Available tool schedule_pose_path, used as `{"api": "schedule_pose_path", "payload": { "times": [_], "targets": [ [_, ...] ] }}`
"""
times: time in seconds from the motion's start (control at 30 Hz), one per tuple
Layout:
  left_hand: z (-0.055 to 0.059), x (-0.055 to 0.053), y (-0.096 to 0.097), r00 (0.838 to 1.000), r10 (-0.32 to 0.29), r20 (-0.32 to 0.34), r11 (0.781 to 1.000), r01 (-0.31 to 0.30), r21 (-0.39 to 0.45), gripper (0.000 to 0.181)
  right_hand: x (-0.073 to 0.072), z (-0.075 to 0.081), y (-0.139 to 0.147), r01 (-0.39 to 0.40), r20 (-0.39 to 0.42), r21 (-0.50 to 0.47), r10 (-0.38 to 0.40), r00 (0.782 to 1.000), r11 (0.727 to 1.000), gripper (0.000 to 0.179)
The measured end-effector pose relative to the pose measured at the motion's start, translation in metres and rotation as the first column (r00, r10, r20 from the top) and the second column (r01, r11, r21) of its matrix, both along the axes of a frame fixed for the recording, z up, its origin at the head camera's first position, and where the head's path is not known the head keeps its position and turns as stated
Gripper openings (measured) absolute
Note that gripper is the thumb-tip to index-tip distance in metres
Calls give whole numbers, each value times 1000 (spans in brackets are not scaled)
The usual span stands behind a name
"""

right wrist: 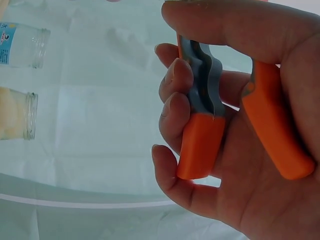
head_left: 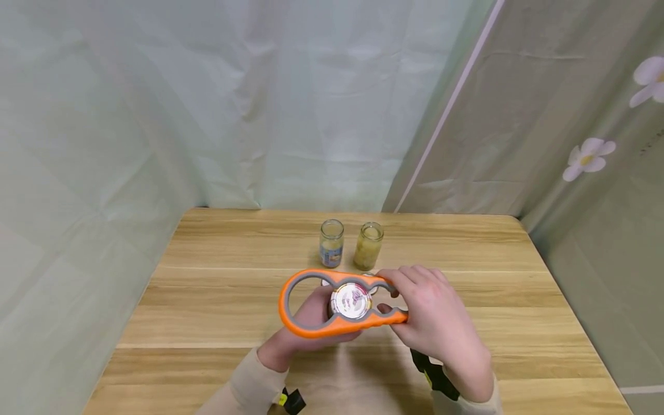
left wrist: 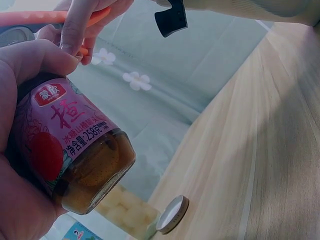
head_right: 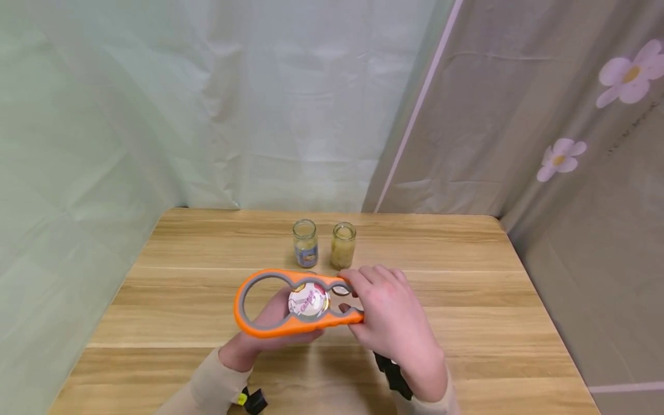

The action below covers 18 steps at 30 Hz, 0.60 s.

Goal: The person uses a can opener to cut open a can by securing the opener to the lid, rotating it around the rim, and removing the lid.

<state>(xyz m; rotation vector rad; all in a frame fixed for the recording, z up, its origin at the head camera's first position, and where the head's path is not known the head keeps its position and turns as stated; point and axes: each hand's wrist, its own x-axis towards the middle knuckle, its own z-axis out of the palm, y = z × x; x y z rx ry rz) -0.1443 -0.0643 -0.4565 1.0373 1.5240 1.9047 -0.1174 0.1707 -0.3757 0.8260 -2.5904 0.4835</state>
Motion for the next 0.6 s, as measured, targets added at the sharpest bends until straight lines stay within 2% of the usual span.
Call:
{"api": "schedule_pose_path", "payload": {
  "times": [0.03,0.07,0.1,0.17,0.4,0.6],
  "targets": [
    [-2,0,-1,976,150,-160,983,-165,-80,48,0,0,0,2,1,-5,-2,1000,1000,39],
    [-5,0,-2,939,262,-224,954,-287,-86,50,0,1,1,4,1,-8,-4,1000,1000,40],
    [-6,-1,-2,931,280,-234,947,-308,-93,51,0,1,1,4,1,-12,-4,1000,1000,41],
    [-8,-2,-2,921,298,-253,939,-330,-95,54,0,1,1,6,-1,-18,-6,1000,1000,44],
    [-9,-2,-3,936,297,-191,945,-317,-82,55,-1,1,3,6,-25,-33,-7,1000,999,46],
    [-9,-3,-8,934,315,-168,936,-335,-108,56,-2,1,4,4,-39,-50,-6,999,999,48]
  ]
}}
